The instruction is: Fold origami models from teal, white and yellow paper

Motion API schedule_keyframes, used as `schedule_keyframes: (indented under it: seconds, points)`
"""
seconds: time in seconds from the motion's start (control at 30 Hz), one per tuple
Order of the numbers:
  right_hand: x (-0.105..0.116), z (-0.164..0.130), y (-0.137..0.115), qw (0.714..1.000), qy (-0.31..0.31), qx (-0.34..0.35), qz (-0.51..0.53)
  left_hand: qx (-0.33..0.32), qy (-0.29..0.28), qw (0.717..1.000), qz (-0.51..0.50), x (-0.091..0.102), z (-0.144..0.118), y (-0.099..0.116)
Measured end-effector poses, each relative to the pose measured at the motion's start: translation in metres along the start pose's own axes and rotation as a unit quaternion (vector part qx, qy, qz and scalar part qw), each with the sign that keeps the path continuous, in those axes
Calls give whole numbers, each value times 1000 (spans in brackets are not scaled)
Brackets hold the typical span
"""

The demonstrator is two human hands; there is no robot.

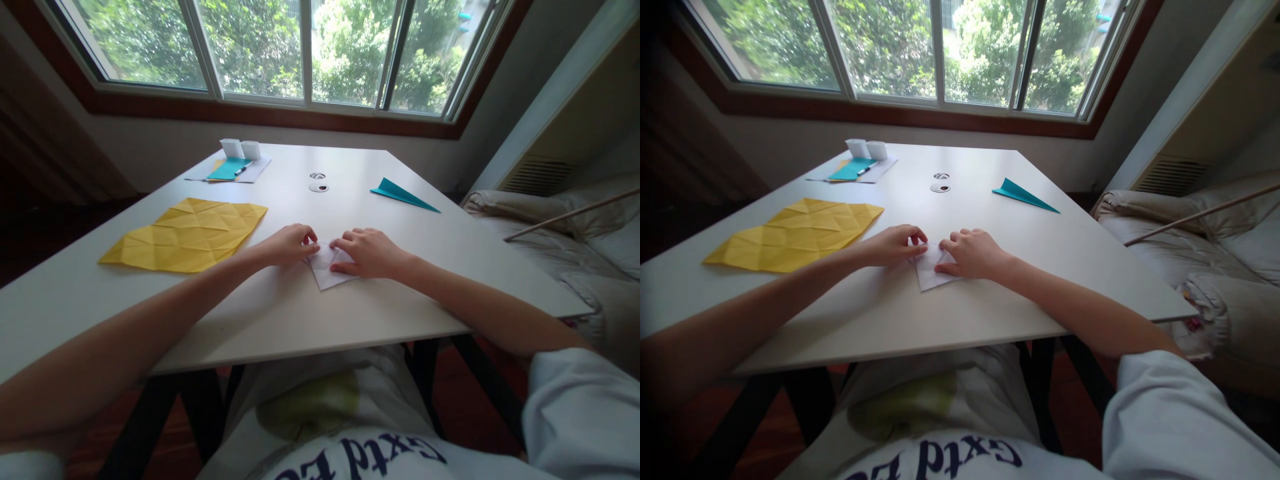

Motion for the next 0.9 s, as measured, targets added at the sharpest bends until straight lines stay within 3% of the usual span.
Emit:
schedule_keyframes:
  seconds: [0.23, 0.53, 0.63, 0.9]
  points:
    - [1, 0, -5, 1000, 0, 6, 6, 62, -20, 998, -9, -2, 0, -14]
    - [1, 0, -6, 1000, 9, 15, 16, 48, 11, 987, -150, 1, 2, -12]
    - [0, 0, -5, 1000, 8, 16, 19, 54, 6, 971, -235, -2, 0, -9]
    - [-1, -1, -5, 999, 18, 24, 14, 106, -24, 892, -438, -11, -6, -11]
Point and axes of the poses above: each hand's wrist, its own z-axis towards the middle knuckle, its own x-axis out of the back of the hand, y = z × x, the point moved 10 cm from there along z, towards the middle knuckle
